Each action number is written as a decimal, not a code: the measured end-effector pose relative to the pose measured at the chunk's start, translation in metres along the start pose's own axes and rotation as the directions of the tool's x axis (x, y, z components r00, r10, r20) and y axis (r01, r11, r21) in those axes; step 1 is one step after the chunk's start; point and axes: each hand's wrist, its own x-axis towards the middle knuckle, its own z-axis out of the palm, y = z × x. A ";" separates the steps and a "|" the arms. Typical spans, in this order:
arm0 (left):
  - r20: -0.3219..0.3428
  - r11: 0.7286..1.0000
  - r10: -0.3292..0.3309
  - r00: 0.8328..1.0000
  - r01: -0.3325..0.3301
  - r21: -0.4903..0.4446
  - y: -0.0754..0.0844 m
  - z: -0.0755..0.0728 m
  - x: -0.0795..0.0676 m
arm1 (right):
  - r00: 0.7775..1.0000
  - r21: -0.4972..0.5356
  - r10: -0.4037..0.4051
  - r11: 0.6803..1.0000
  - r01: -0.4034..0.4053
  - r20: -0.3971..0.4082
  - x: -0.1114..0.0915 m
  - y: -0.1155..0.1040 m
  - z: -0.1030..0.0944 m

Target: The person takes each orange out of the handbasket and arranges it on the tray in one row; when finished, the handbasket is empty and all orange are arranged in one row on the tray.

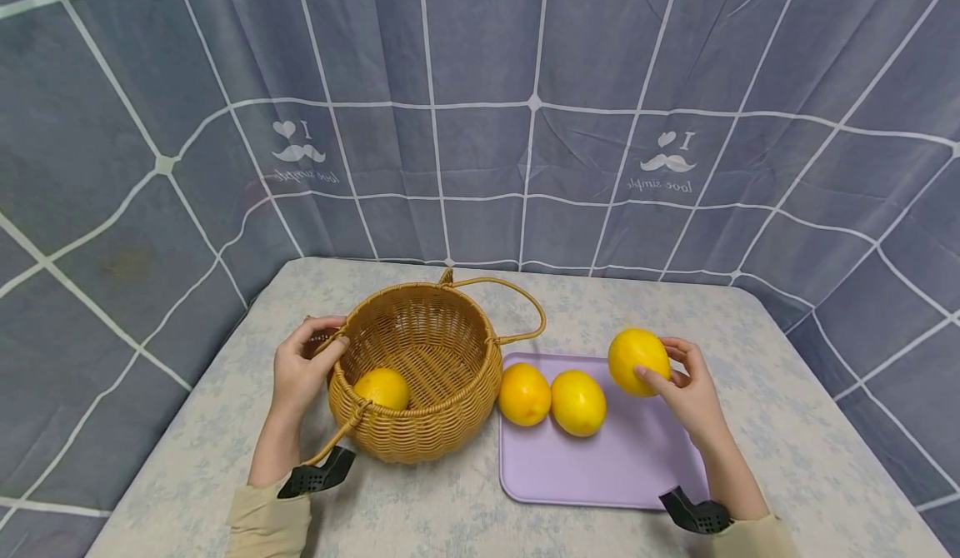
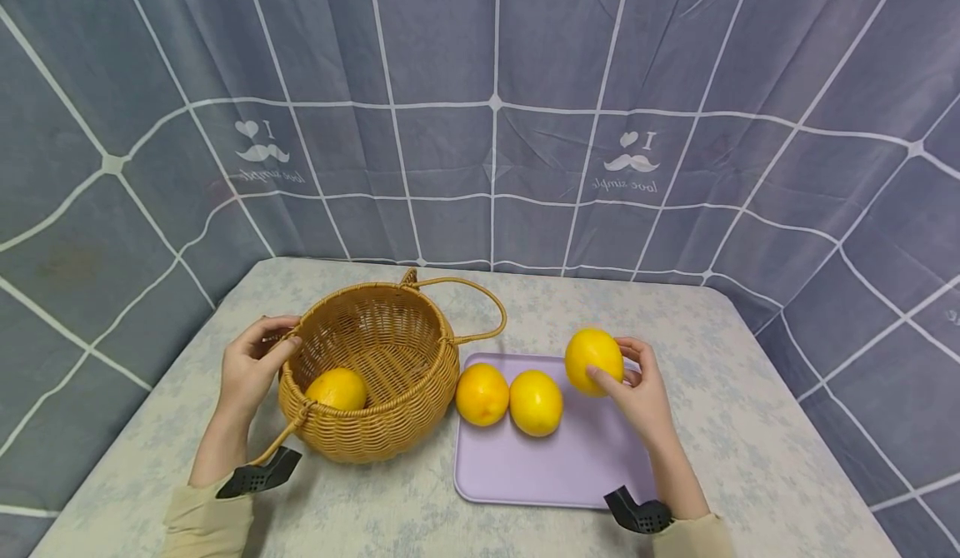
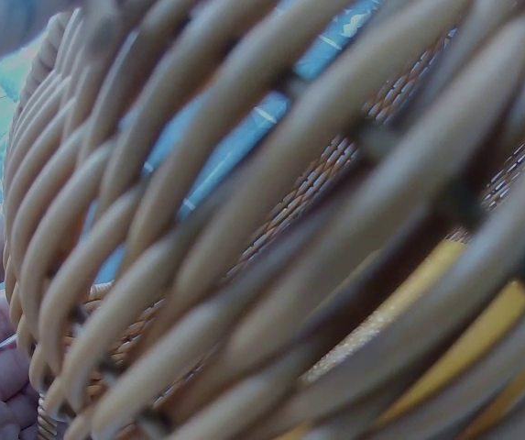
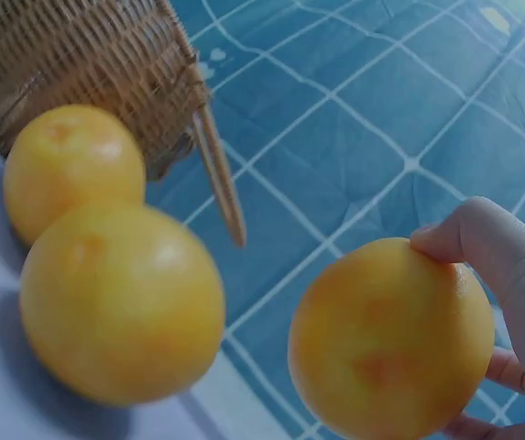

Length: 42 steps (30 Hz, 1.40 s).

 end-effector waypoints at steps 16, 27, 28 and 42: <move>0.008 1.000 -0.002 1.000 0.002 0.006 -0.001 -0.001 -0.002 | 0.973 -0.073 0.155 0.987 -0.145 0.170 0.005 0.027 -0.011; 0.010 1.000 -0.009 1.000 0.009 0.000 0.000 -0.001 -0.001 | 0.956 -0.138 0.142 0.984 -0.109 0.258 0.007 0.037 -0.013; 0.009 1.000 -0.009 1.000 0.009 -0.001 0.000 -0.001 -0.001 | 0.954 -0.136 0.138 0.985 -0.105 0.265 0.007 0.039 -0.013; 0.009 1.000 0.005 1.000 -0.005 -0.010 -0.001 0.000 0.000 | 0.912 -0.149 0.196 0.977 -0.151 0.359 0.007 0.050 -0.014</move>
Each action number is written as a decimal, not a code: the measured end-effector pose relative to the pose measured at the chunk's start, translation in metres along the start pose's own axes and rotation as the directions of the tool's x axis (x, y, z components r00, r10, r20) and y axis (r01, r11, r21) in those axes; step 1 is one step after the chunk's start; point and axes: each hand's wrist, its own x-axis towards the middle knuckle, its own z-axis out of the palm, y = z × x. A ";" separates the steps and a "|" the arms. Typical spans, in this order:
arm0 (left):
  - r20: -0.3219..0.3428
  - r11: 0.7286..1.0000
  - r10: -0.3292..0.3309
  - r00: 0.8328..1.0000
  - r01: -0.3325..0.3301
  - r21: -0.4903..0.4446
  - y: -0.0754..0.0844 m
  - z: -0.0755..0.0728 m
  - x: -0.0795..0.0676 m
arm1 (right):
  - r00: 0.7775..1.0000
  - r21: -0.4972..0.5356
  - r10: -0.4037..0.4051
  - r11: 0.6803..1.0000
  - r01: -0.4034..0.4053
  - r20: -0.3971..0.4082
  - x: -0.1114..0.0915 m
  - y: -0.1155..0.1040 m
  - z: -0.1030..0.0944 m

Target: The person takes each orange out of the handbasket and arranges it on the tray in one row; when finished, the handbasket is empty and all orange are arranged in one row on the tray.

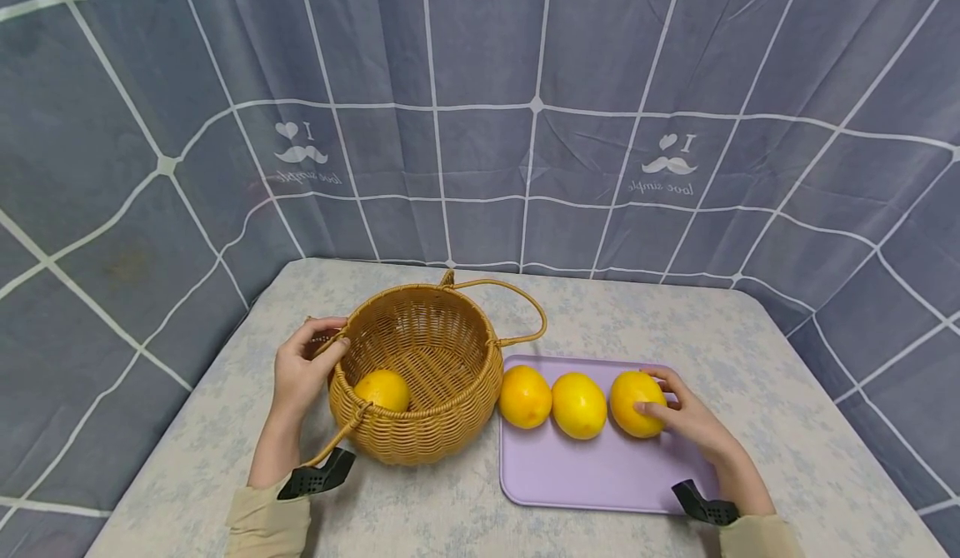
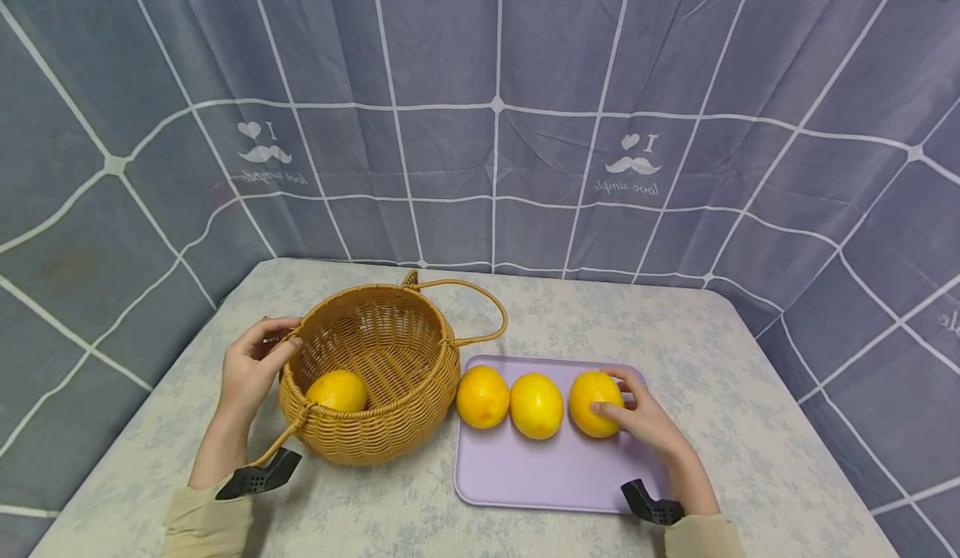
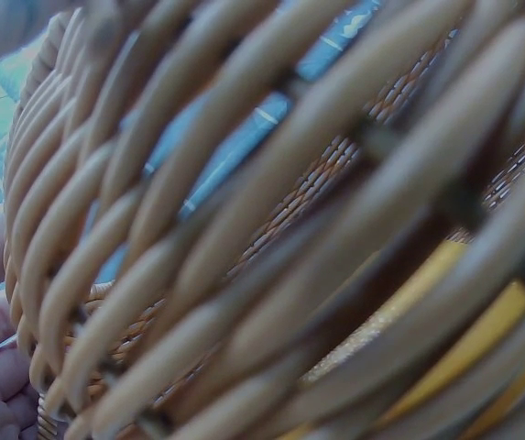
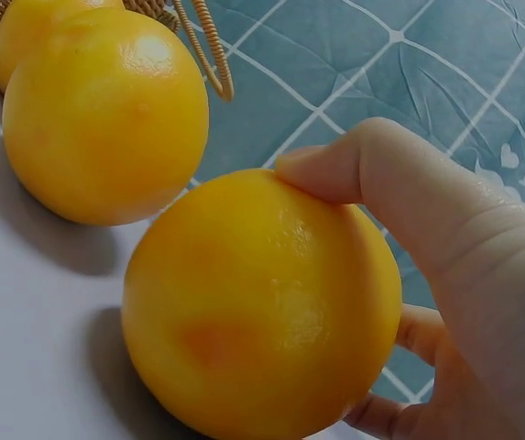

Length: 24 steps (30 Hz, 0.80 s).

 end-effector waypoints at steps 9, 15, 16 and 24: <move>-0.003 1.000 0.000 1.000 0.000 0.002 0.001 0.000 0.000 | 0.999 0.021 -0.014 1.000 0.014 0.037 -0.002 0.003 -0.001; -0.003 1.000 0.000 1.000 0.000 0.001 0.000 0.000 0.000 | 0.999 0.027 -0.022 0.999 0.020 0.042 -0.001 0.002 0.000; -0.003 1.000 -0.002 1.000 0.002 0.003 0.000 0.000 0.000 | 0.999 0.029 -0.021 0.999 0.019 0.045 -0.001 0.002 0.000; -0.003 1.000 0.001 1.000 -0.001 0.006 0.000 0.000 0.000 | 0.998 0.046 -0.010 0.999 0.007 0.063 -0.001 0.000 0.002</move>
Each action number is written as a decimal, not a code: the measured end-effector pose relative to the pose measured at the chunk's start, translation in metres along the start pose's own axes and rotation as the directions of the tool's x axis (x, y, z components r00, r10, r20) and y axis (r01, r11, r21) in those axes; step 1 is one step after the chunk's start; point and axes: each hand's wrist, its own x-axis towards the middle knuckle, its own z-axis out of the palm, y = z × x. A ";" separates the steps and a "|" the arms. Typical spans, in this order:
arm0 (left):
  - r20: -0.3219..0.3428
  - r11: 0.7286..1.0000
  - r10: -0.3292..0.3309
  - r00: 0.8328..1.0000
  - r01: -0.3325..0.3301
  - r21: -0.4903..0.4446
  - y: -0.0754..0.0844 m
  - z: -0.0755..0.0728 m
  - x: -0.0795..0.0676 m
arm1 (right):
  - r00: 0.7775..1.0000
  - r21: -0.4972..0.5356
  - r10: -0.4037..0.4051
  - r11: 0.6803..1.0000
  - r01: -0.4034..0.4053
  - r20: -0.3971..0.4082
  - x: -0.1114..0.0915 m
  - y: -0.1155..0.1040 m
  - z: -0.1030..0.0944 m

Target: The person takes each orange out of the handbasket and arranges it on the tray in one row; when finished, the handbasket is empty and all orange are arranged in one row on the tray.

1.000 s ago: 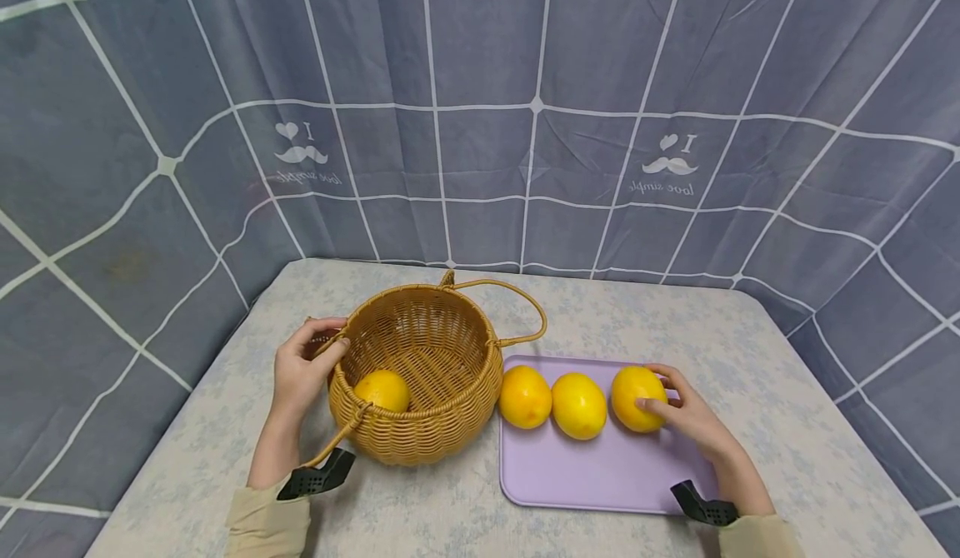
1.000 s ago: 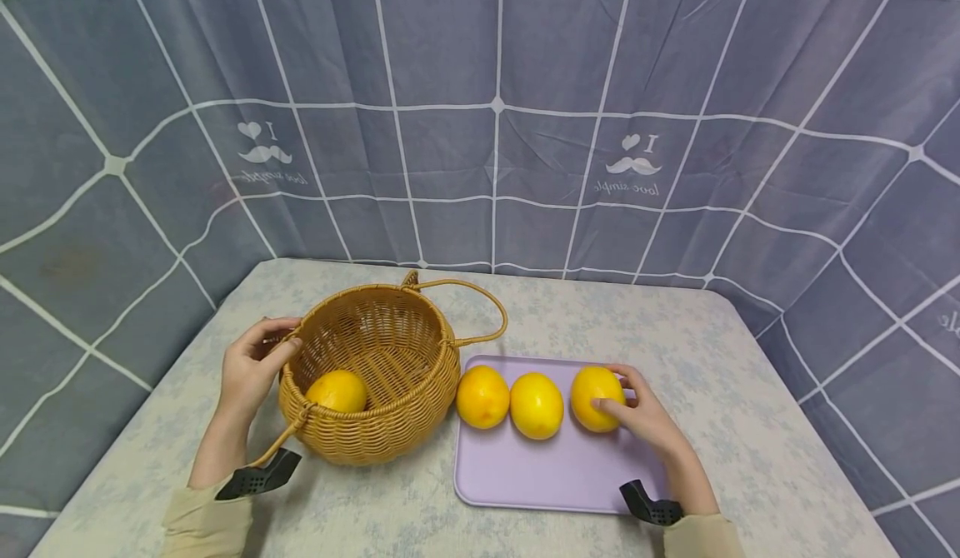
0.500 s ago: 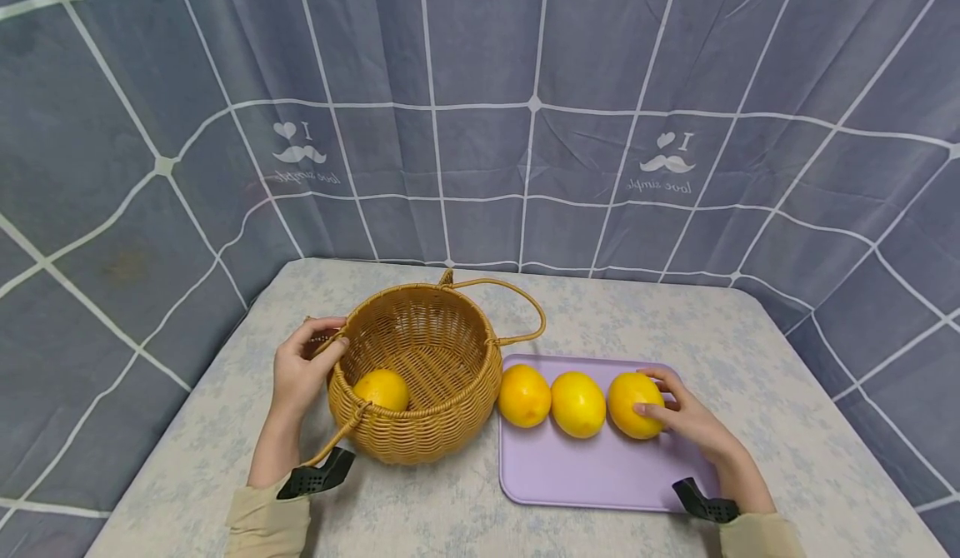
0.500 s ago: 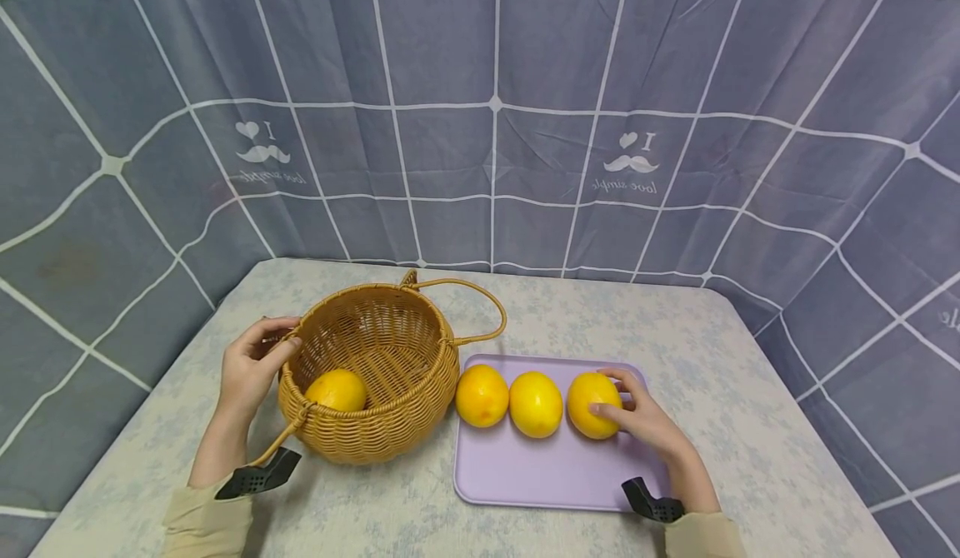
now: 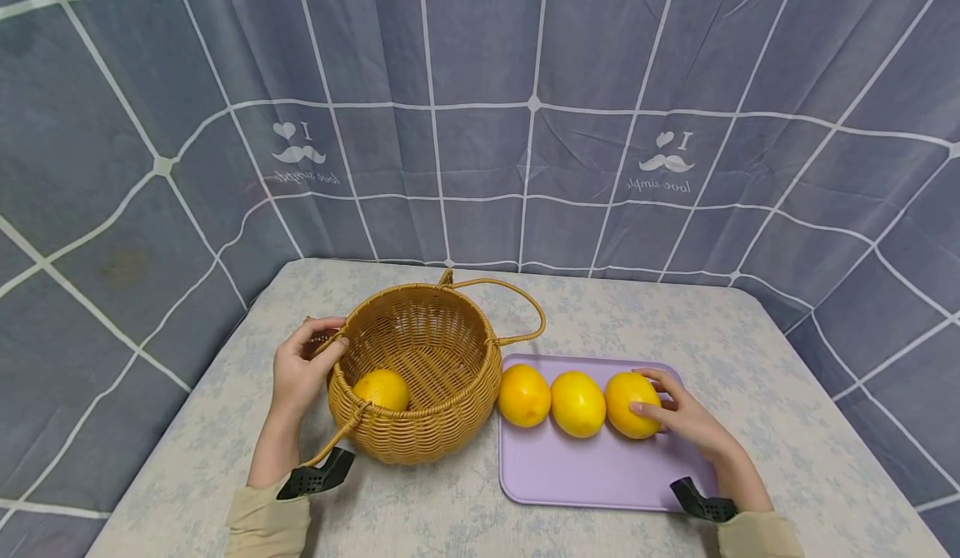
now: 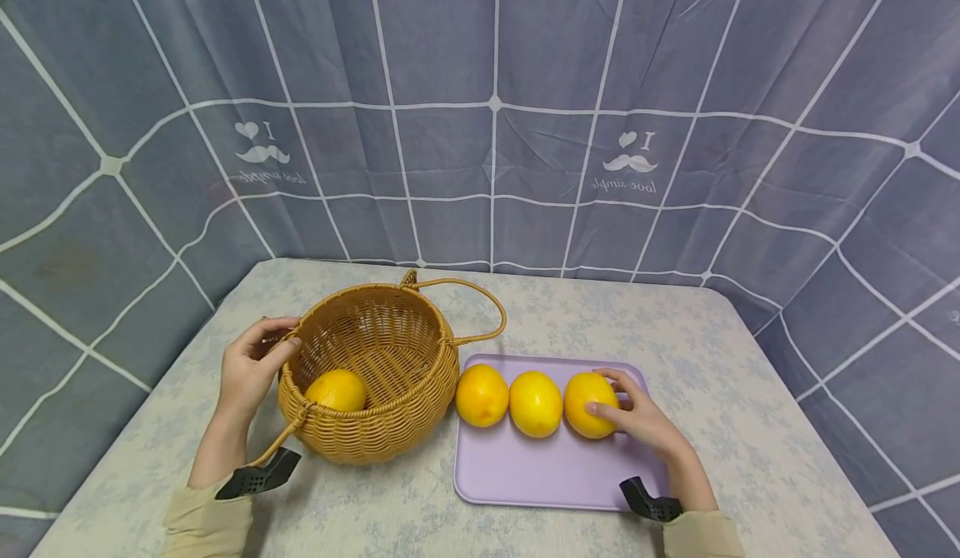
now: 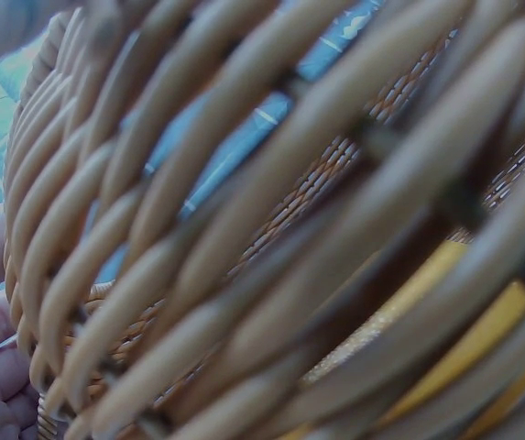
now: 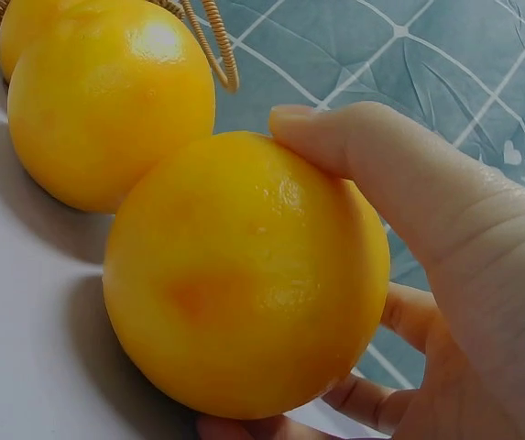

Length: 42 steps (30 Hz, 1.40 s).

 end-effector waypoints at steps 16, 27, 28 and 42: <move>-0.001 1.000 -0.006 1.000 0.006 -0.010 -0.001 -0.001 0.000 | 0.995 -0.039 -0.096 0.995 0.097 0.034 0.001 0.006 -0.003; 0.000 1.000 -0.008 1.000 0.008 -0.002 0.000 0.000 0.000 | 0.989 -0.025 -0.145 0.989 0.146 0.036 0.000 0.006 -0.003; 0.000 1.000 -0.010 1.000 0.010 -0.002 0.000 0.000 0.000 | 0.988 -0.025 -0.149 0.988 0.149 0.035 0.000 0.006 -0.003; 0.003 1.000 -0.020 1.000 0.020 0.003 0.001 -0.001 0.000 | 0.984 -0.034 -0.175 0.984 0.175 0.022 0.000 0.007 -0.003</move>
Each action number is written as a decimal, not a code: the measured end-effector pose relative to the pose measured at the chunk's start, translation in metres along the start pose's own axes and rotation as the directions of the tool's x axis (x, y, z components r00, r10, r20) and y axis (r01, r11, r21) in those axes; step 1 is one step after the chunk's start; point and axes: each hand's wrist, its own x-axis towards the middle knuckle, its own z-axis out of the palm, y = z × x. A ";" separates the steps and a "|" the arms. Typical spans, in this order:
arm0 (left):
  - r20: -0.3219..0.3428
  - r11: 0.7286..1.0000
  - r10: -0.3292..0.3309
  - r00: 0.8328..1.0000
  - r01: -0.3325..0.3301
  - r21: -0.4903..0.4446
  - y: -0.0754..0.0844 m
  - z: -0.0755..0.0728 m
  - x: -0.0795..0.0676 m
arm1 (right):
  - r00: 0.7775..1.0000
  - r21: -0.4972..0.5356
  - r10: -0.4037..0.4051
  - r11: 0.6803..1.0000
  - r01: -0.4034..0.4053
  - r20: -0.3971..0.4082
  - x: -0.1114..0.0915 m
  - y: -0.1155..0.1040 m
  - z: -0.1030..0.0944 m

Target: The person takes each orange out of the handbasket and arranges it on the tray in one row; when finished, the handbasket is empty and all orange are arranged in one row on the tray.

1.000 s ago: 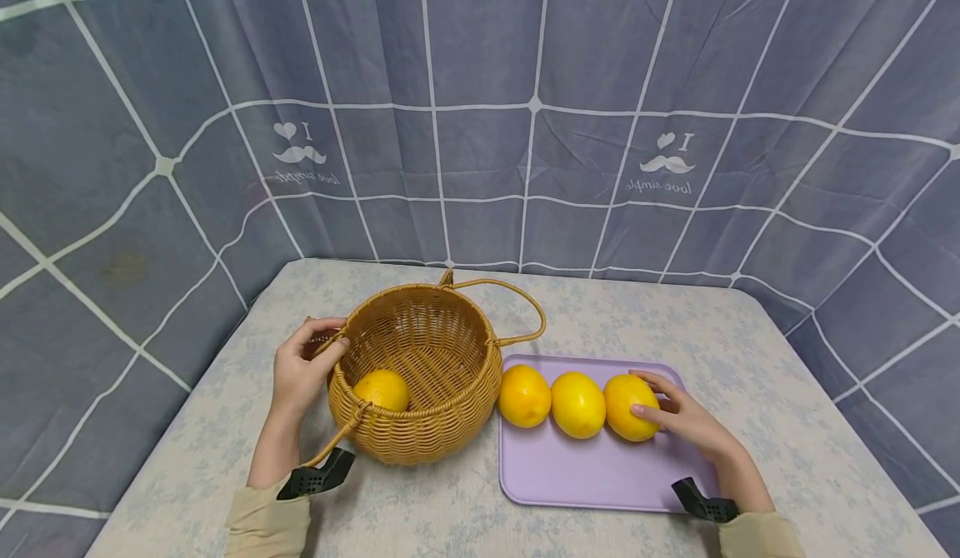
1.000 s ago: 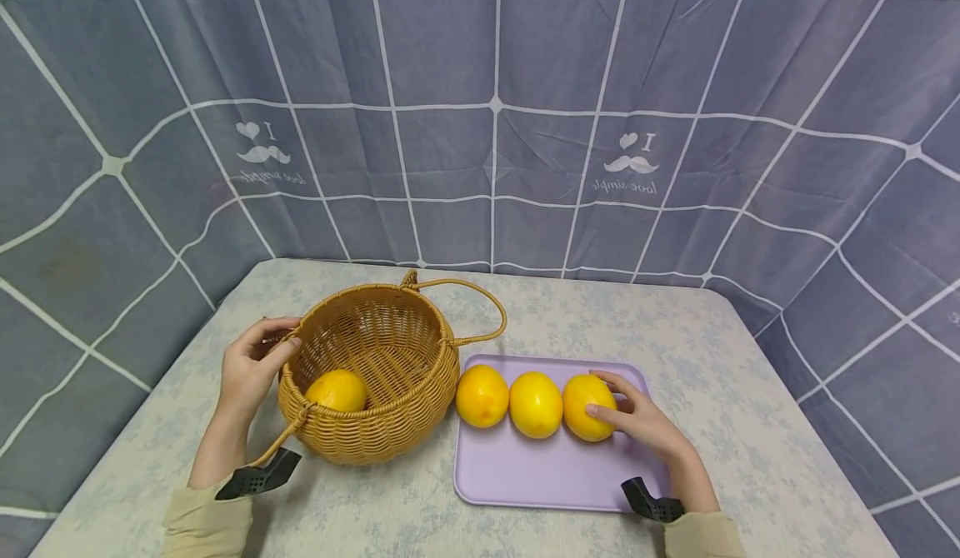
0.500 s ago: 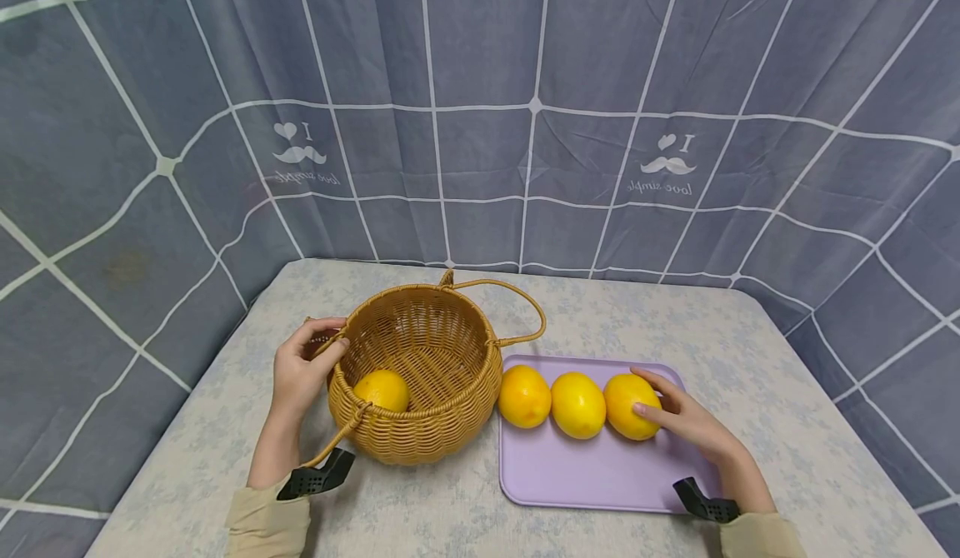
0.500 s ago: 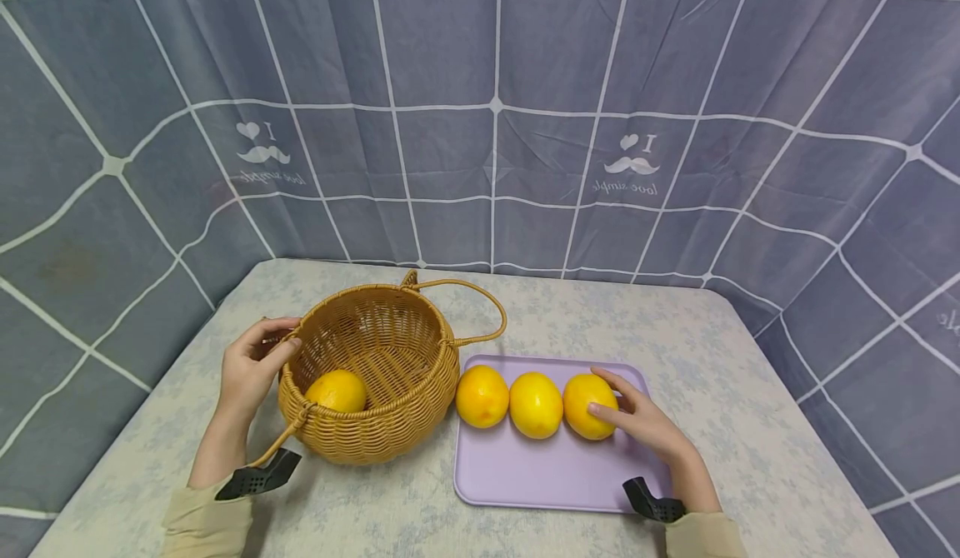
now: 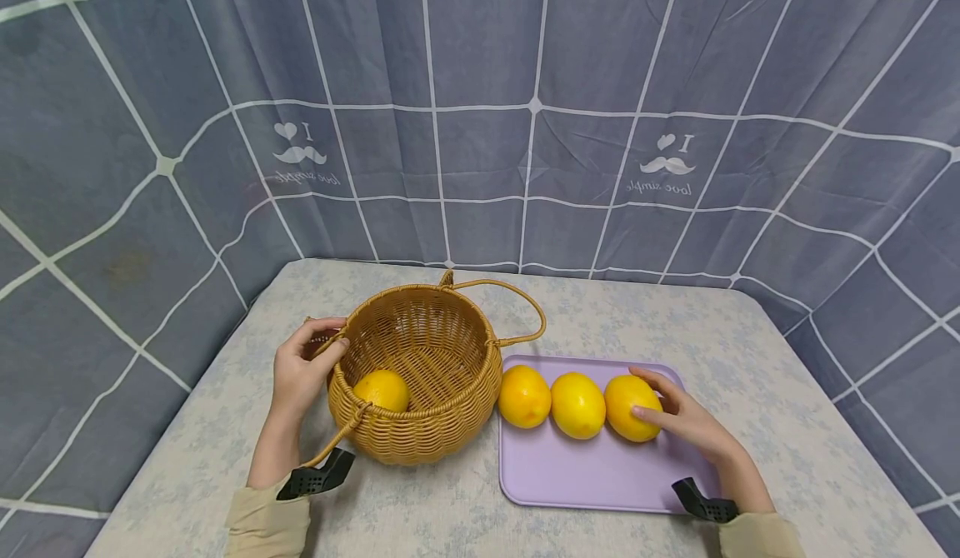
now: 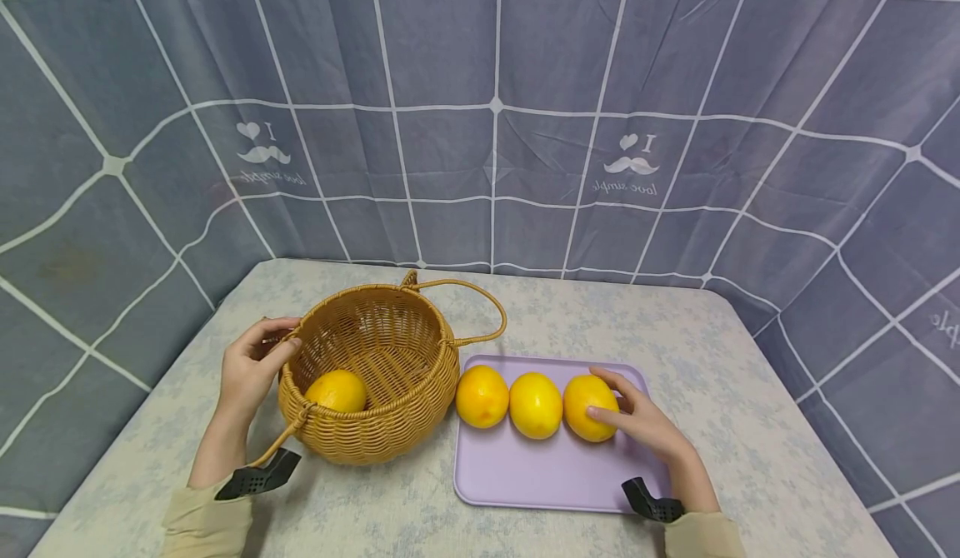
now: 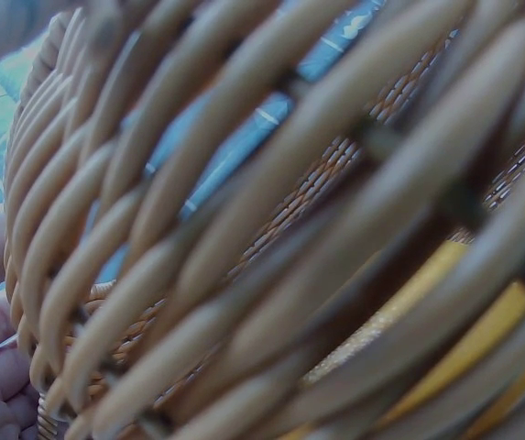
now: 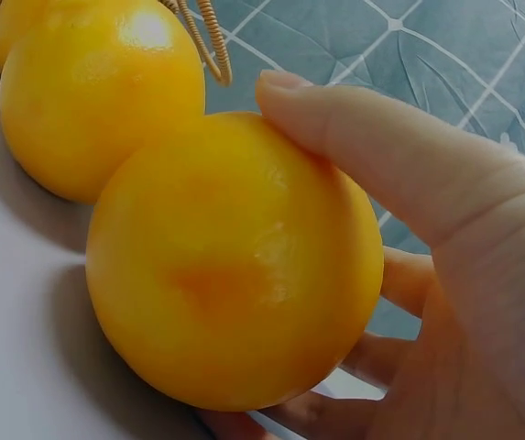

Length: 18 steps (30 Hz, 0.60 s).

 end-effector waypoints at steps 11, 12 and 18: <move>0.010 1.000 -0.002 1.000 0.002 -0.003 0.000 0.000 0.000 | 0.999 -0.017 0.035 0.999 -0.036 -0.016 0.000 0.001 0.002; 0.011 1.000 -0.003 1.000 0.003 -0.001 0.000 0.000 0.000 | 0.999 -0.019 0.033 0.999 -0.033 -0.013 0.001 0.001 0.002; 0.011 1.000 0.000 1.000 0.000 -0.002 0.000 0.000 0.000 | 1.000 -0.045 0.020 0.999 -0.019 0.016 0.000 -0.002 0.001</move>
